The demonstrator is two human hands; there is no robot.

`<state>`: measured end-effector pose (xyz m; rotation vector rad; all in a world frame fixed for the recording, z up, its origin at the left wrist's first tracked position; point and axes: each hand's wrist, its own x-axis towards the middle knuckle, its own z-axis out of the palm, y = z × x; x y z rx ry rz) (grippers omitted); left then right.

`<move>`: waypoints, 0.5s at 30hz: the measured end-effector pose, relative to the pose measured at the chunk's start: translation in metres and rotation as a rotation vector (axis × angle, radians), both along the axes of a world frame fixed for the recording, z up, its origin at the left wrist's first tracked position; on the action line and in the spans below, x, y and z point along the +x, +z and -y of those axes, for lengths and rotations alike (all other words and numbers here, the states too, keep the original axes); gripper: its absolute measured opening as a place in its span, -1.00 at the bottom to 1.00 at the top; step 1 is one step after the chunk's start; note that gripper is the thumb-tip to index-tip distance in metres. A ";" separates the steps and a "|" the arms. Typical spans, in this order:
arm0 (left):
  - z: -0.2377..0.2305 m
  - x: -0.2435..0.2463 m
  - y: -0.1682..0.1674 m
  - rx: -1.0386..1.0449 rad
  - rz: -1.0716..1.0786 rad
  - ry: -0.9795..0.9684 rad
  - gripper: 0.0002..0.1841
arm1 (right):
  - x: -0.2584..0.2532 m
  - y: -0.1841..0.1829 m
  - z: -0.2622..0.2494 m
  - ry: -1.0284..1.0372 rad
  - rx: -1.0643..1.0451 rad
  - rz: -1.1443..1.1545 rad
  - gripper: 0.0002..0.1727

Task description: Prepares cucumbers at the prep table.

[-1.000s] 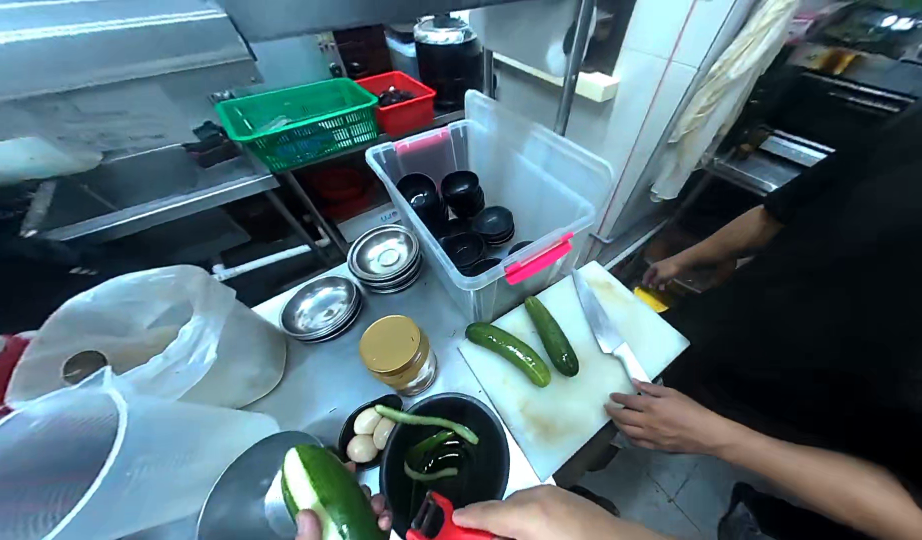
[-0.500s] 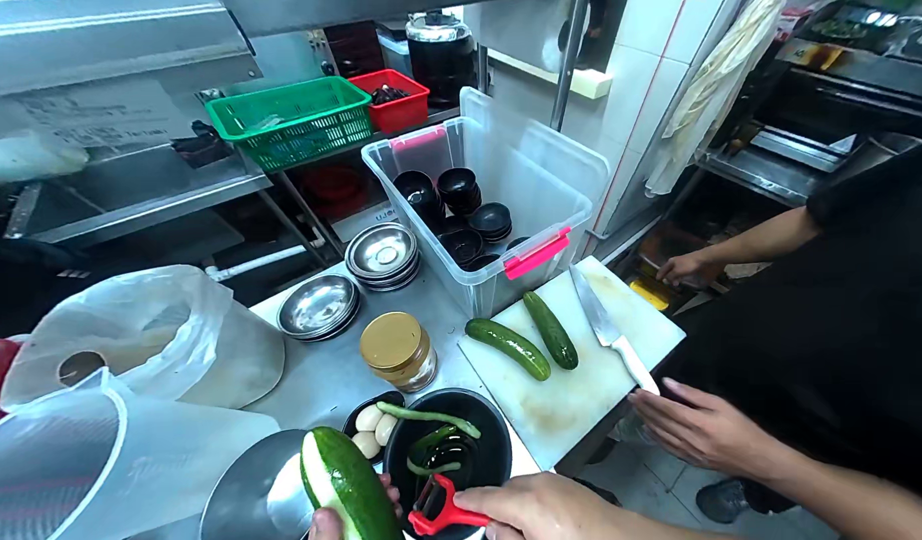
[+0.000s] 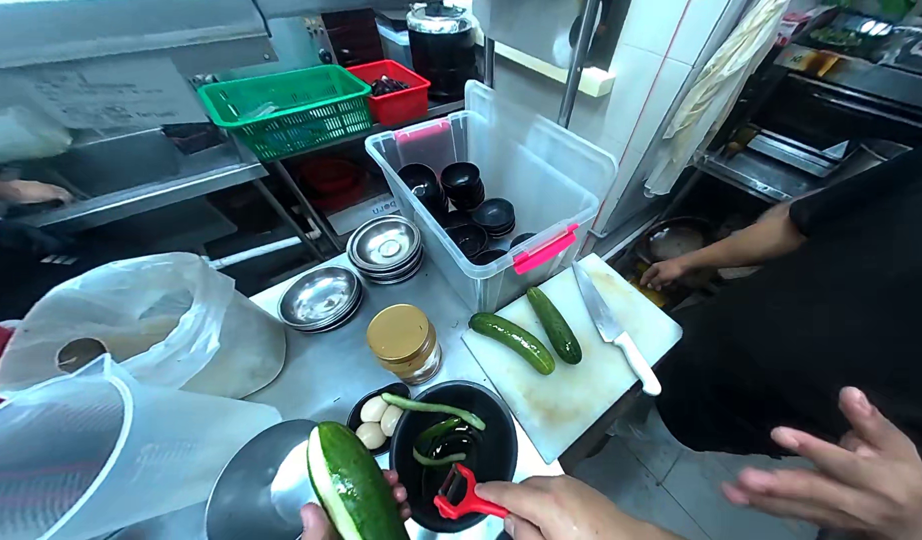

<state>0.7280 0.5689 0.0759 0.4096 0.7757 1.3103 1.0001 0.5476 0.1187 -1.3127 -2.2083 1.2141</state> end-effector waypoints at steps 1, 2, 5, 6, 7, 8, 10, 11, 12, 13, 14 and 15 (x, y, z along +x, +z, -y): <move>0.002 -0.003 0.001 0.004 0.017 -0.011 -0.25 | -0.002 -0.001 0.004 -0.016 -0.003 0.014 -0.51; 0.005 -0.007 0.002 0.006 0.033 -0.023 -0.25 | -0.006 -0.002 0.009 -0.034 -0.015 0.026 -0.50; 0.018 -0.019 0.001 0.010 0.082 -0.069 -0.28 | -0.023 -0.009 0.031 -0.129 -0.044 0.012 -0.50; 0.023 -0.025 0.000 0.003 0.098 -0.090 -0.28 | -0.032 -0.011 0.041 -0.172 -0.056 -0.006 -0.49; 0.028 -0.031 -0.001 -0.003 0.114 -0.115 -0.28 | -0.042 -0.015 0.052 -0.219 -0.063 -0.032 -0.49; 0.033 -0.037 -0.003 -0.008 0.120 -0.140 -0.28 | -0.054 -0.017 0.064 -0.265 -0.082 -0.053 -0.49; 0.046 -0.048 -0.005 -0.022 0.118 -0.189 -0.28 | -0.075 -0.020 0.093 -0.328 -0.132 -0.080 -0.50; 0.053 -0.053 -0.005 -0.026 0.119 -0.213 -0.28 | -0.084 -0.021 0.107 -0.348 -0.146 -0.095 -0.50; 0.057 -0.058 -0.004 -0.024 0.118 -0.238 -0.28 | -0.091 -0.022 0.120 -0.361 -0.150 -0.098 -0.50; 0.060 -0.063 -0.003 -0.025 0.120 -0.262 -0.28 | -0.096 -0.021 0.130 -0.367 -0.156 -0.091 -0.50; 0.064 -0.068 -0.003 -0.022 0.126 -0.285 -0.27 | -0.100 -0.021 0.140 -0.373 -0.156 -0.080 -0.50; 0.068 -0.072 -0.003 -0.020 0.133 -0.303 -0.26 | -0.103 -0.019 0.148 -0.383 -0.155 -0.065 -0.49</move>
